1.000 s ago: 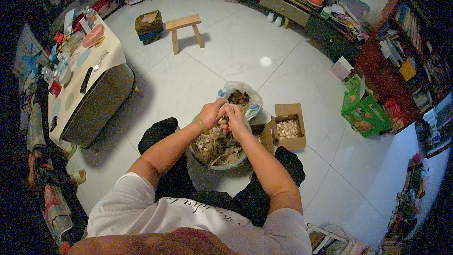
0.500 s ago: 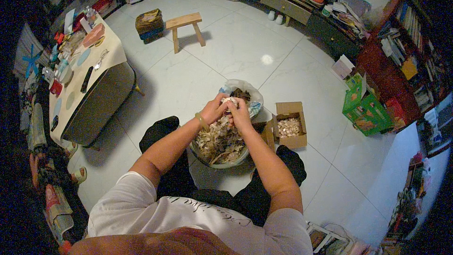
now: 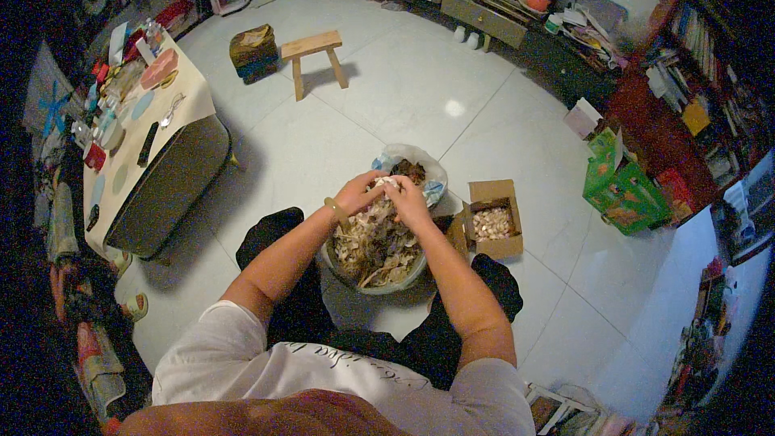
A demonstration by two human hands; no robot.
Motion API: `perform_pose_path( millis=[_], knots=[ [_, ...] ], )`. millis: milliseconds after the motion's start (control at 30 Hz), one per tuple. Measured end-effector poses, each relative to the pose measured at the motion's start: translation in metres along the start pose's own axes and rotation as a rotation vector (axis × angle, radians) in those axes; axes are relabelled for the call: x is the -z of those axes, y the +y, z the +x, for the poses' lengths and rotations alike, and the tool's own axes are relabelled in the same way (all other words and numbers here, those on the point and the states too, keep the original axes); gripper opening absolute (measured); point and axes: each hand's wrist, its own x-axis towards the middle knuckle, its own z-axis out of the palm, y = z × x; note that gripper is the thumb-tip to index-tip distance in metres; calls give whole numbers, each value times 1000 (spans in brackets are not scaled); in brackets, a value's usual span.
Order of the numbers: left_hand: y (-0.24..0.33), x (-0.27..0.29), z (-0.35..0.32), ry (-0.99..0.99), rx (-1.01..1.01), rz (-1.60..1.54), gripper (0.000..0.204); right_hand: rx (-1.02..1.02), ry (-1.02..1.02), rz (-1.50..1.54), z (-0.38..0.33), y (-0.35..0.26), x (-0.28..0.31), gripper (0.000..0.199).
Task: The person sits on the floor and peels garlic cloves by hand, separating the skins and placing the peeled cloves into a nearby cardboard box. The person repeatedly picks up garlic from a bowl, removes the outer layers, and discards the skins.
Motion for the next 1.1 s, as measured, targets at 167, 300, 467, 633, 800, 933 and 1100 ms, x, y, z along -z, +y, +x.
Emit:
perform_pose_path(
  millis=[167, 300, 467, 633, 800, 933, 1100],
  knots=[
    [9, 6, 0, -143, 312, -429, 27, 0, -30, 9, 0, 3, 0, 39],
    [12, 8, -1, -151, 383, -452, 33, 20, -9, 34, 1, 6, 0, 41],
    [23, 15, -4, -199, 260, -427, 45, 2, 19, -17, 1, 5, 0, 34],
    [13, 16, -1, -297, 154, -419, 55, -11, 16, -41, 3, 12, 2, 31],
    [13, 15, -2, -235, -29, -123, 51, 16, 17, 5, 7, 18, 4, 23],
    [13, 15, -3, -134, -185, 137, 45, -38, 13, 101, 8, 18, 3, 16],
    [16, 14, -3, -157, -97, -5, 43, -123, -22, 239, 14, 29, 5, 12]
  ],
)
